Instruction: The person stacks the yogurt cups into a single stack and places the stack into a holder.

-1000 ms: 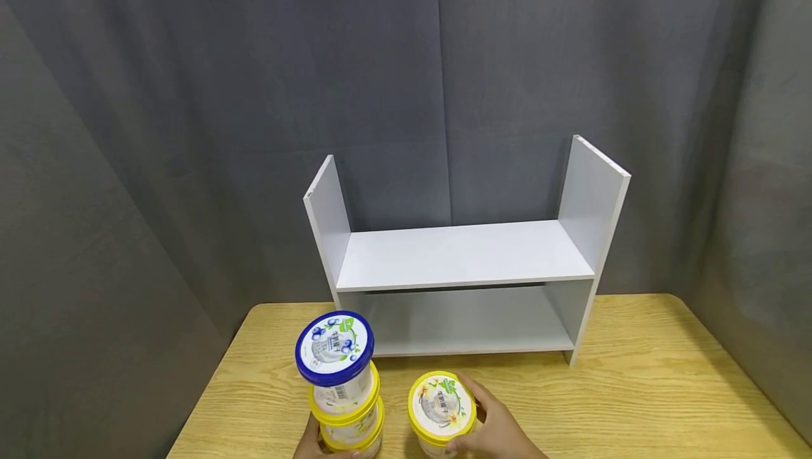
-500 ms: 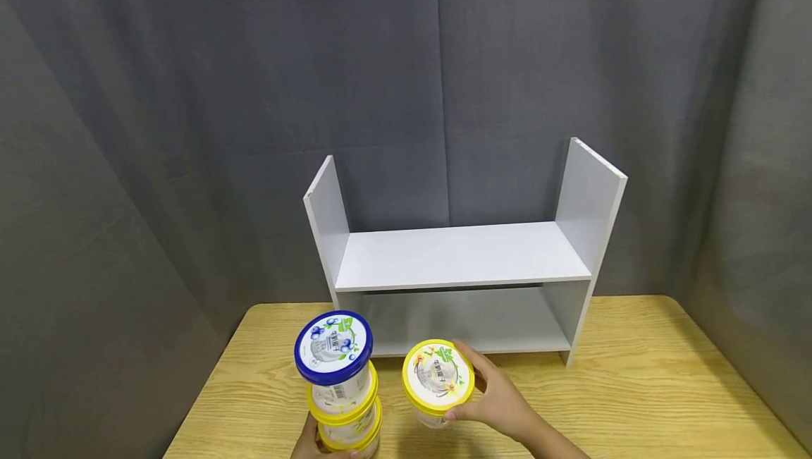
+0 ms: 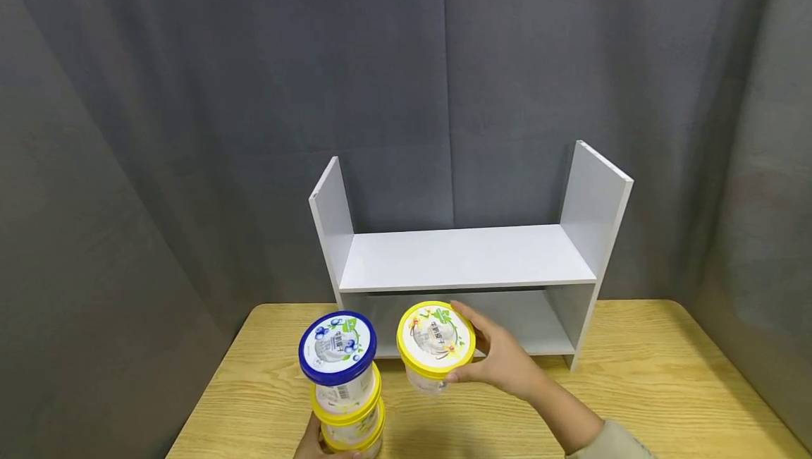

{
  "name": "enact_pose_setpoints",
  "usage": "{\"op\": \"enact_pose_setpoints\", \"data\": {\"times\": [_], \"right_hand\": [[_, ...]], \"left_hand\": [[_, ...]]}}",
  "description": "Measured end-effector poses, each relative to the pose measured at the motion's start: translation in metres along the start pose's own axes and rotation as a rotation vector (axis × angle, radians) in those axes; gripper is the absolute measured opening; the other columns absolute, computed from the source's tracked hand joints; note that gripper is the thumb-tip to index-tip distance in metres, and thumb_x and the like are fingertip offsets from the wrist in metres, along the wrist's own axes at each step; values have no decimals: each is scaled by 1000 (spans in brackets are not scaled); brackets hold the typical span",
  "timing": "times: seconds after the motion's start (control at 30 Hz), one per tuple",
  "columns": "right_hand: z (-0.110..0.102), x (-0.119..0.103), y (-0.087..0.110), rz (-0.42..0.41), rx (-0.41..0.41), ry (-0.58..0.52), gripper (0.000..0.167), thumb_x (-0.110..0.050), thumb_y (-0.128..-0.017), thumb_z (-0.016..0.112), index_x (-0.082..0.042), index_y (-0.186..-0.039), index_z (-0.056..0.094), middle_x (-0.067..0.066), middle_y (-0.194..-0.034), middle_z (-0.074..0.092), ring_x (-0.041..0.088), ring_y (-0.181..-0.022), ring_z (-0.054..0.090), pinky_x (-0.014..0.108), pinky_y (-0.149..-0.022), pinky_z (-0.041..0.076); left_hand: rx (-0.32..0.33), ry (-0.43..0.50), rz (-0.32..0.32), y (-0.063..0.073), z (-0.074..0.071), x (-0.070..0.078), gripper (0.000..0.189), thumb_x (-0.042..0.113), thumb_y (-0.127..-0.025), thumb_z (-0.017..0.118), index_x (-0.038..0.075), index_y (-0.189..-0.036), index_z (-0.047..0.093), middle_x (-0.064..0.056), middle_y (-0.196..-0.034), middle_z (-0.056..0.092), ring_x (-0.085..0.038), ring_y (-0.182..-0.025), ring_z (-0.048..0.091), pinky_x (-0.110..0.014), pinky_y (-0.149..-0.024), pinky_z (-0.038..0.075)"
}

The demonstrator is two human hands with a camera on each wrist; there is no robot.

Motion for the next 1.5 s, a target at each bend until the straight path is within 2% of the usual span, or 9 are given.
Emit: {"op": "enact_pose_setpoints", "data": {"times": [0.13,0.3,0.5,0.6,0.8,0.97,1.23,1.5], "right_hand": [[-5,-15,-8,-30,-27,-3,93,-15,-60,78,-2,-134,24,15,-130,36,28,-114,39,38,-96,31],[-11,-37,-18,-70,-35,20,94,-13,-58,79,0,-134,25,14,-129,37,26,-113,40,31,-95,33],[-16,-57,-28,-68,-32,5,93,-12,-58,79,-1,-134,25,13,-129,37,25,-113,40,32,-95,33],[-14,-64,-34,-61,-32,15,93,-14,-59,80,-2,-134,26,12,-131,36,24,-114,39,32,-95,33],[-2,-75,-48,-38,-63,0,93,-14,-60,79,-5,-135,26,7,-132,35,21,-115,39,31,-93,35],[10,-81,-56,-35,-90,-32,92,-13,-61,78,-7,-135,24,5,-132,35,21,-113,41,32,-90,39],[29,-85,-68,-18,-122,-61,91,-13,-62,78,-10,-136,24,4,-127,40,21,-108,45,33,-86,42],[52,-88,-78,-18,-149,-43,89,-13,-63,77,-10,-135,26,3,-124,43,17,-102,49,28,-84,43]], "left_hand": [[-14,13,10,-1,0,-1,91,15,-64,76,6,-129,13,-16,-122,37,-29,-107,43,-44,-91,35],[-41,71,-6,-2,3,-3,91,14,-64,76,9,-130,12,-15,-122,38,-28,-107,44,-42,-90,37],[-55,126,-19,1,7,-3,90,12,-66,75,9,-130,12,-15,-121,39,-27,-104,47,-42,-87,40],[-56,119,-7,1,6,-1,90,12,-65,75,8,-130,12,-16,-120,40,-28,-103,48,-41,-85,42],[-35,91,-5,0,2,-2,91,12,-64,75,6,-130,13,-17,-118,41,-28,-101,49,-41,-83,43],[-29,96,-31,-1,3,-4,92,13,-64,76,7,-130,12,-16,-119,41,-27,-101,49,-42,-84,42],[-1,30,-66,-1,2,-5,94,19,-63,77,7,-130,14,-16,-120,39,-28,-102,48,-44,-85,41],[-10,17,-39,-1,-1,-2,93,17,-63,77,6,-130,14,-16,-120,40,-29,-103,47,-43,-85,41]]}}
Point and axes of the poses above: each hand's wrist, its own y-axis away from the middle knuckle, its own z-axis out of the palm, x = y × z, the point moved 7 cm from there along -y, towards the middle knuckle
